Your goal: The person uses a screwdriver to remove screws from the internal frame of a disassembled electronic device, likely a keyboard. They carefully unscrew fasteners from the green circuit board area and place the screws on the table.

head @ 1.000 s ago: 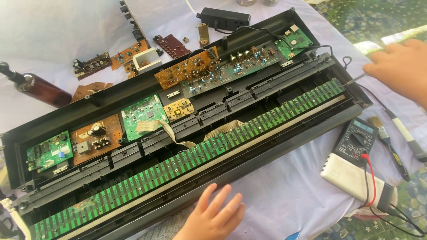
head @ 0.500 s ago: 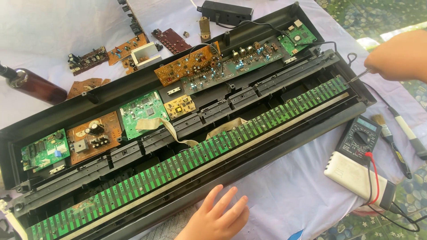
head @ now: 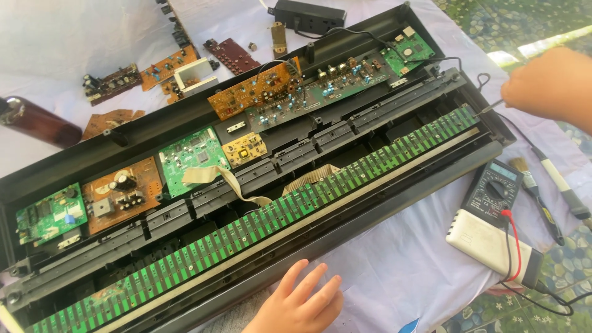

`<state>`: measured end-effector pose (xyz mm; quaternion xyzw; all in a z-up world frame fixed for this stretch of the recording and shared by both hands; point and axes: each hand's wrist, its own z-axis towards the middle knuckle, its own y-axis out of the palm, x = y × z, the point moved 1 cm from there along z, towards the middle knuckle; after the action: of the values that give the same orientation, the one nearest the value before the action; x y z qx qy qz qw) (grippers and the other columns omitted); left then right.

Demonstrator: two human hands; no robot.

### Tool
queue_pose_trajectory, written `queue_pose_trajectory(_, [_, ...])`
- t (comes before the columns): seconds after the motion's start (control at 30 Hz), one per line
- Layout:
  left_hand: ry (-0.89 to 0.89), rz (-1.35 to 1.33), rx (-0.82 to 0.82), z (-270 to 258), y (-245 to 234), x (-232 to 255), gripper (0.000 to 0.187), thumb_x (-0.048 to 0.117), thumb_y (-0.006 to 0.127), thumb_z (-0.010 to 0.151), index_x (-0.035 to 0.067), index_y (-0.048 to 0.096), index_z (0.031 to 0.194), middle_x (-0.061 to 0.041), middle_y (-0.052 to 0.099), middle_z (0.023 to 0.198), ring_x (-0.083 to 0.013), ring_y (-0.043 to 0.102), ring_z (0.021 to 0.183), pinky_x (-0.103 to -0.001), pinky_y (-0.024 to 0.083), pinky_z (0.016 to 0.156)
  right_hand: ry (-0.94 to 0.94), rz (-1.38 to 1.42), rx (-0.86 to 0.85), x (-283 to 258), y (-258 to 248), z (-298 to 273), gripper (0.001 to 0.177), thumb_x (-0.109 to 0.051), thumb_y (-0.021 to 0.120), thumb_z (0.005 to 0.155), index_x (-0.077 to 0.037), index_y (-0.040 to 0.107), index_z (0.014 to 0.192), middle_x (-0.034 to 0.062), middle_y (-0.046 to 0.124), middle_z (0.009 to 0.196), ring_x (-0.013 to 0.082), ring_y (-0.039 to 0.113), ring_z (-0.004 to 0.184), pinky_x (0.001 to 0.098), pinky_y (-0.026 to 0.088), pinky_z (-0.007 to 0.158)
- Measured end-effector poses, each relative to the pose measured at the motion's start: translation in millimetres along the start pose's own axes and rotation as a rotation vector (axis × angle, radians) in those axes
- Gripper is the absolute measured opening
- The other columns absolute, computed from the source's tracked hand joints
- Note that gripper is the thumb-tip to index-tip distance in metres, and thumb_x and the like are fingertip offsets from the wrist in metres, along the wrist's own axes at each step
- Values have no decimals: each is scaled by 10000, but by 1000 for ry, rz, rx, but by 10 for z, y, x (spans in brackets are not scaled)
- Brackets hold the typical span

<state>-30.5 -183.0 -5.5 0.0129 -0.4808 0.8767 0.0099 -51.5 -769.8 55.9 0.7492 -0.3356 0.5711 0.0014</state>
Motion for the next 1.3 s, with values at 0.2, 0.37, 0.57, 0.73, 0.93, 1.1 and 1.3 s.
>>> queue_pose_trajectory(0.2, [-34, 11, 14, -33, 61, 10, 72, 151, 756, 915, 171, 696, 950, 1, 621, 1232, -233, 597, 1201, -491, 485, 1053, -108, -10, -87, 98, -426, -96, 145, -363, 506, 963, -359, 650, 955, -159, 734, 968, 88, 724, 956, 245, 620, 910])
queue_pose_trajectory(0.37, [-42, -34, -47, -51, 52, 15, 55, 141, 749, 929, 159, 699, 943, -9, 617, 1244, -241, 583, 1229, -505, 462, 1086, -232, -122, 201, 64, -152, -111, 34, -273, 563, 920, -253, 546, 942, -73, 623, 928, 133, 702, 890, 272, 606, 872])
queue_pose_trajectory(0.57, [-49, -49, -64, -62, 37, 2, 57, 137, 745, 929, 154, 691, 934, -14, 619, 1242, -248, 583, 1235, -505, 458, 1097, -269, -214, 506, 15, 99, -143, 74, -167, 602, 930, -189, 535, 904, -14, 566, 834, 177, 688, 764, 304, 550, 702])
queue_pose_trajectory(0.73, [-31, -30, -7, -68, 91, -16, 62, 152, 754, 923, 159, 694, 937, -6, 635, 1236, -242, 608, 1212, -500, 469, 1084, -340, -368, 687, -4, 142, -116, 101, -43, 652, 943, -95, 569, 916, 35, 519, 829, 225, 589, 710, 329, 459, 637])
queue_pose_trajectory(0.93, [0, -9, 35, -73, 56, -10, 96, 155, 791, 897, 168, 703, 933, -19, 635, 1232, -249, 622, 1193, -485, 463, 1081, -137, -126, 278, 4, 182, -41, 92, -331, 491, 953, -313, 503, 1042, -71, 610, 1009, 124, 730, 862, 277, 623, 795])
queue_pose_trajectory(1.1, [-14, 4, 30, -112, 81, 1, 68, 157, 763, 900, 169, 701, 925, -15, 632, 1226, -250, 614, 1194, -500, 476, 1069, -157, -34, -59, 78, -121, -9, 135, -409, 446, 998, -433, 554, 1074, -209, 730, 939, 78, 718, 914, 250, 599, 842])
queue_pose_trajectory(1.3, [-44, -41, -59, -105, 19, -9, 50, 127, 730, 928, 145, 689, 949, -26, 614, 1250, -250, 586, 1230, -498, 447, 1107, -136, 96, -179, 48, -218, -22, 199, -474, 450, 1002, -518, 610, 1111, -324, 699, 1153, -32, 679, 1130, 184, 596, 1009])
